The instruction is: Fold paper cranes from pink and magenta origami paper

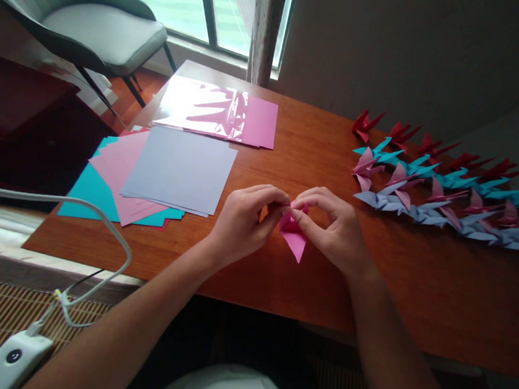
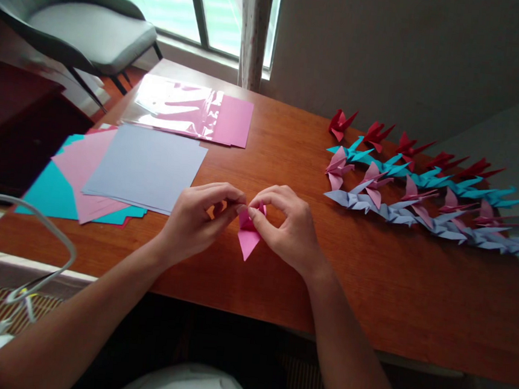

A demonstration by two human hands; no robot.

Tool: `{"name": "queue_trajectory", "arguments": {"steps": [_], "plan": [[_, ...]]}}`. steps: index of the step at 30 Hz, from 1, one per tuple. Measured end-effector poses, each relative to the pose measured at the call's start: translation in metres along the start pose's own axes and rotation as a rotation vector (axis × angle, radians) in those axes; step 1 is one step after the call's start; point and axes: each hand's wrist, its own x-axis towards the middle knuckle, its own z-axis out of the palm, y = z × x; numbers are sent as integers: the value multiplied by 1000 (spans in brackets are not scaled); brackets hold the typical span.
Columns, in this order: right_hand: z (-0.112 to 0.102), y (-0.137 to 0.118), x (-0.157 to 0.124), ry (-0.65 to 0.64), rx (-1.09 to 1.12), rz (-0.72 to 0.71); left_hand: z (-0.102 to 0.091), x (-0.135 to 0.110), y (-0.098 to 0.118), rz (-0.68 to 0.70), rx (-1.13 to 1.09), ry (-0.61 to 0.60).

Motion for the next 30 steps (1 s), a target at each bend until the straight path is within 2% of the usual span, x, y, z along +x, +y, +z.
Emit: {"name": "queue_trajectory", "arguments": {"steps": [4, 9, 14, 30], "plan": [[0, 1, 0, 18, -14, 21, 2, 1, -1, -49, -29, 9], [-2, 2, -1, 17, 118, 98, 2, 2, -3, -164, -230, 42], [-3, 3, -1, 11, 189, 171, 0, 3, -4, -196, -292, 45], [-1, 3, -1, -12, 116, 79, 0, 1, -2, -67, -73, 32]]}}
